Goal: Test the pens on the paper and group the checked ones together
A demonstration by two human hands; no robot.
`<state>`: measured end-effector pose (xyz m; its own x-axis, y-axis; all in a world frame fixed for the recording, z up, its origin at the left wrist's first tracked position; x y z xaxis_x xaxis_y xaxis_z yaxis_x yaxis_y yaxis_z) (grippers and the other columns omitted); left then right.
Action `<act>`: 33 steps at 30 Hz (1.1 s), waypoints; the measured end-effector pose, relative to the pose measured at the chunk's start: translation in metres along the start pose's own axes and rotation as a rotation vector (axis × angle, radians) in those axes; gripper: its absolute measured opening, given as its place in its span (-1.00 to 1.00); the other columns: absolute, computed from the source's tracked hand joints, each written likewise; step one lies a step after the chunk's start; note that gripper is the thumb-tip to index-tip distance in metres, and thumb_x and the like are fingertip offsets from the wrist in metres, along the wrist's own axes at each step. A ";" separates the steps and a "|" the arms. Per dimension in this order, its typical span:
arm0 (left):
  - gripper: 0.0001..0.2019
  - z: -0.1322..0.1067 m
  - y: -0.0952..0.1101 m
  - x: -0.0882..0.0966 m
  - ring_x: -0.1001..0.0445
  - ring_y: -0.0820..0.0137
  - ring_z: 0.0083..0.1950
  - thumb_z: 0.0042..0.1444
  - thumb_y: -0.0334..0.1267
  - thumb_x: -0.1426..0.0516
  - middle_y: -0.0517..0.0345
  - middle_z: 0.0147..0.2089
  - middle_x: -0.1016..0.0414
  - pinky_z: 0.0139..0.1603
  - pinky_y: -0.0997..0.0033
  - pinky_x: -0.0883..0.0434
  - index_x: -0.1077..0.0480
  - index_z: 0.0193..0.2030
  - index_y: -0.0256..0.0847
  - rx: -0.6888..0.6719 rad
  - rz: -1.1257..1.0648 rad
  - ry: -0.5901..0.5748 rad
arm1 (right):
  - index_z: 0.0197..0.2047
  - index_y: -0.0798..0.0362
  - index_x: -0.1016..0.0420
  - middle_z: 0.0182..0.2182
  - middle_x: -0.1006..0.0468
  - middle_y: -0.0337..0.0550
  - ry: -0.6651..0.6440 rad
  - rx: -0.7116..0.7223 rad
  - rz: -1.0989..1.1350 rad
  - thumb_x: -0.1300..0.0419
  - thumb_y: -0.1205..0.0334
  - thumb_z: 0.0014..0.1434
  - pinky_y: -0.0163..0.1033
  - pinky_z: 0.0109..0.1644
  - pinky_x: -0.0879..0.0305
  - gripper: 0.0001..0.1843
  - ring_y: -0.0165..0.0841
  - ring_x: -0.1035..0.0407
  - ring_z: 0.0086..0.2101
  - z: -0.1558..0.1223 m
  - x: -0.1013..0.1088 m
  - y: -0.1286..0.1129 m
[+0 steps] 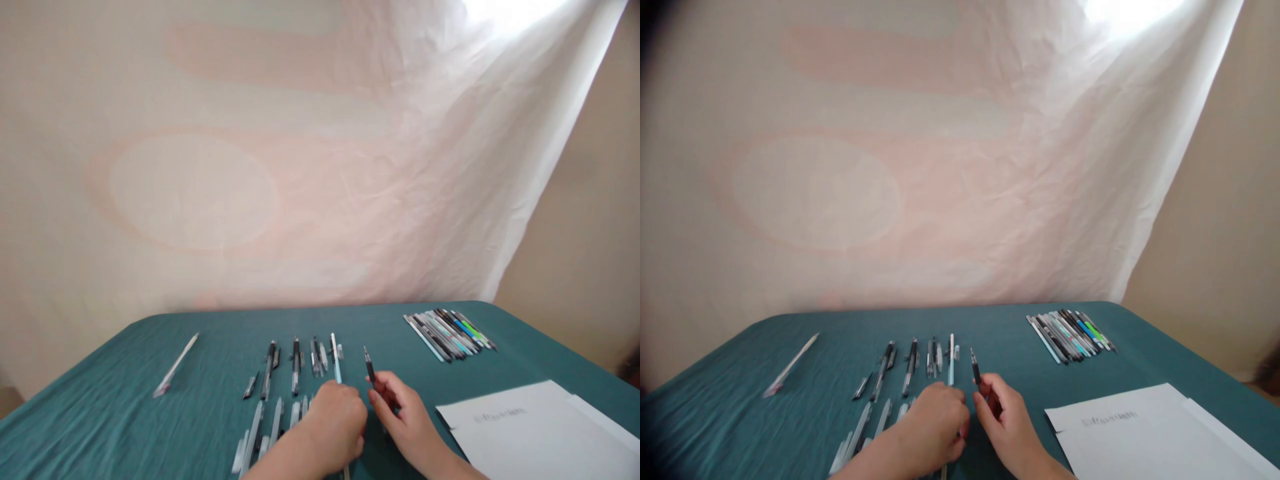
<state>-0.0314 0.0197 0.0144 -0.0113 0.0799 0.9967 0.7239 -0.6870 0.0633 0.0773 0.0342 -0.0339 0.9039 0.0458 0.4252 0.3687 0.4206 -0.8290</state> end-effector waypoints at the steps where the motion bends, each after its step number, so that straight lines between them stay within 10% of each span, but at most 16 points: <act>1: -0.86 0.000 0.000 0.000 -0.48 0.16 -0.34 -0.08 -0.32 -0.09 -0.03 -0.43 -0.50 -0.28 0.21 -0.38 -0.48 -0.48 -0.26 -0.012 -0.004 0.007 | -0.27 0.08 -0.27 -0.48 -0.34 -0.26 0.000 -0.001 0.001 0.00 0.13 0.19 -0.37 -0.44 -0.15 -0.81 -0.44 -0.24 -0.51 0.000 0.000 0.000; 16: -0.77 0.009 -0.066 0.010 -0.50 0.36 -0.37 0.01 -0.18 -0.09 0.06 -0.43 -0.52 -0.35 0.45 -0.41 -0.39 -0.31 -0.34 0.198 -1.108 0.358 | -0.23 0.06 -0.30 -0.52 -0.32 -0.27 0.004 0.033 -0.014 0.02 0.13 0.19 -0.37 -0.43 -0.16 -0.80 -0.43 -0.23 -0.52 -0.003 0.003 -0.014; 33: -0.74 0.002 -0.070 0.025 -0.32 0.48 -0.44 -0.04 -0.15 -0.18 0.16 -0.47 -0.42 -0.37 0.51 -0.27 -0.47 -0.31 -0.33 0.120 -1.303 0.375 | -0.22 0.05 -0.35 -0.52 -0.36 -0.24 -0.015 0.131 -0.149 0.02 0.16 0.19 -0.37 -0.41 -0.18 -0.79 -0.42 -0.24 -0.52 -0.006 0.003 -0.018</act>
<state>-0.0814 0.0712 0.0350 -0.8982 0.4042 0.1726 0.0988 -0.1969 0.9754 0.0747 0.0216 -0.0200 0.8375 -0.0126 0.5463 0.4663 0.5377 -0.7025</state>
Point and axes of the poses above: each hand's wrist, its own z-axis towards the middle knuckle, its own x-axis out of the back of the hand, y = z × x, the point moved 5 cm from there along z, towards the middle knuckle
